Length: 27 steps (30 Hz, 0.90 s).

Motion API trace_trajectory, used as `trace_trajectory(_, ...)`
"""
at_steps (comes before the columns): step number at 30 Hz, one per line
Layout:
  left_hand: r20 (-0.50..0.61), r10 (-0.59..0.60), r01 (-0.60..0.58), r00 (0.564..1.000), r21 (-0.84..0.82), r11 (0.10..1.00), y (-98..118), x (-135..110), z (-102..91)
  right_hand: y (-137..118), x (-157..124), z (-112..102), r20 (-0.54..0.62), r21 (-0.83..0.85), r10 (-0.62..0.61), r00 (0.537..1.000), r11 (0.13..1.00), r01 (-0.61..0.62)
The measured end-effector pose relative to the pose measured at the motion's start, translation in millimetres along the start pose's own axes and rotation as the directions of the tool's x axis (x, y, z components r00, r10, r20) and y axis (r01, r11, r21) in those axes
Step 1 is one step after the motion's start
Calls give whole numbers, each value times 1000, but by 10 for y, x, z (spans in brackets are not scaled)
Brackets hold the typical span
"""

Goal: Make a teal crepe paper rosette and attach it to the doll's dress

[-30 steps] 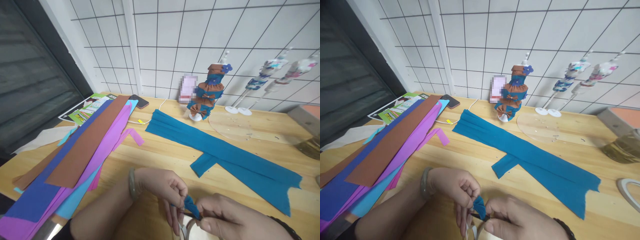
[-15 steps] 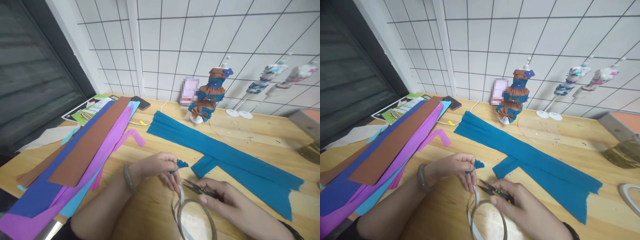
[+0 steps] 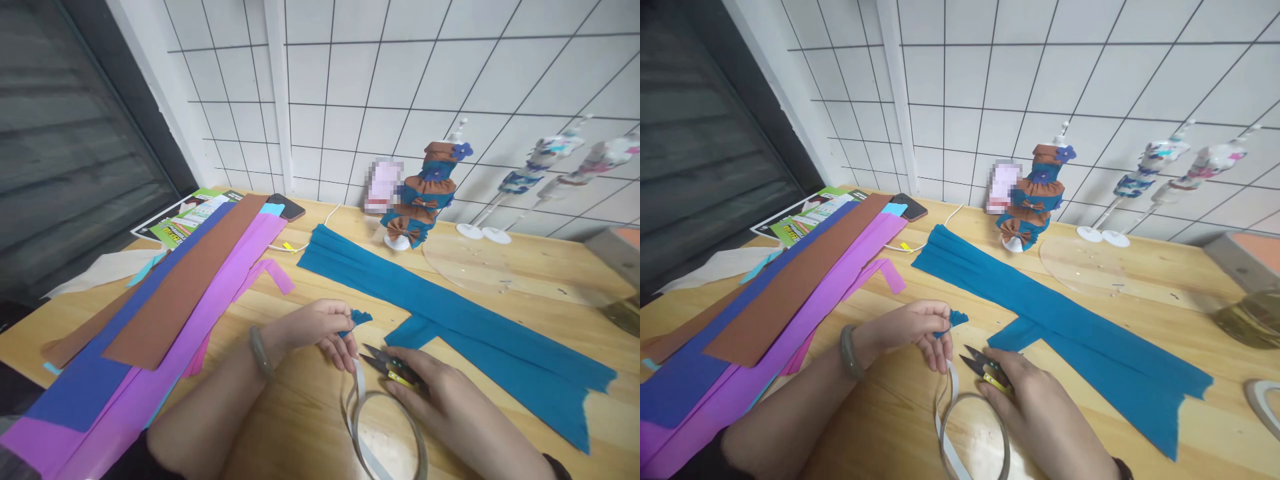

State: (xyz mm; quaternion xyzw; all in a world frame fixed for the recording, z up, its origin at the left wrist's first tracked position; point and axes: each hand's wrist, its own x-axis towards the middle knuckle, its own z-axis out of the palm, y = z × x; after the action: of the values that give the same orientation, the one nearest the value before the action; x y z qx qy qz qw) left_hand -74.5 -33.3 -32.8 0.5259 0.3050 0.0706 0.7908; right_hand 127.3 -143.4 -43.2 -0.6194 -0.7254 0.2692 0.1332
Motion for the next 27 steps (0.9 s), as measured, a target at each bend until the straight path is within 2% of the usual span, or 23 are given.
trace_trajectory(5,-11,19,-19,1000,-12,1000,-7,4,-8,-68,-7,5,-128,-175,-200,971,968,177)
trace_trajectory(7,-28,25,-26,999,-22,999,-9,6,-11,-141,-19,-10,-106,-184,-255,961,955,233)
trace_trajectory(10,-52,27,-28,998,-12,1000,-12,12,-18,-243,-27,15,-31,-168,-295,955,943,285)
trace_trajectory(15,-36,57,-57,998,-10,998,-20,23,-30,-328,-18,105,-109,-248,-359,927,913,324)
trace_trajectory(22,-52,30,-30,998,1,1000,-5,31,-3,-358,-15,178,-67,-293,-429,901,871,393)
trace_trajectory(27,-91,19,-15,996,41,999,-73,80,0,-403,-7,163,-55,-239,-496,866,849,471)
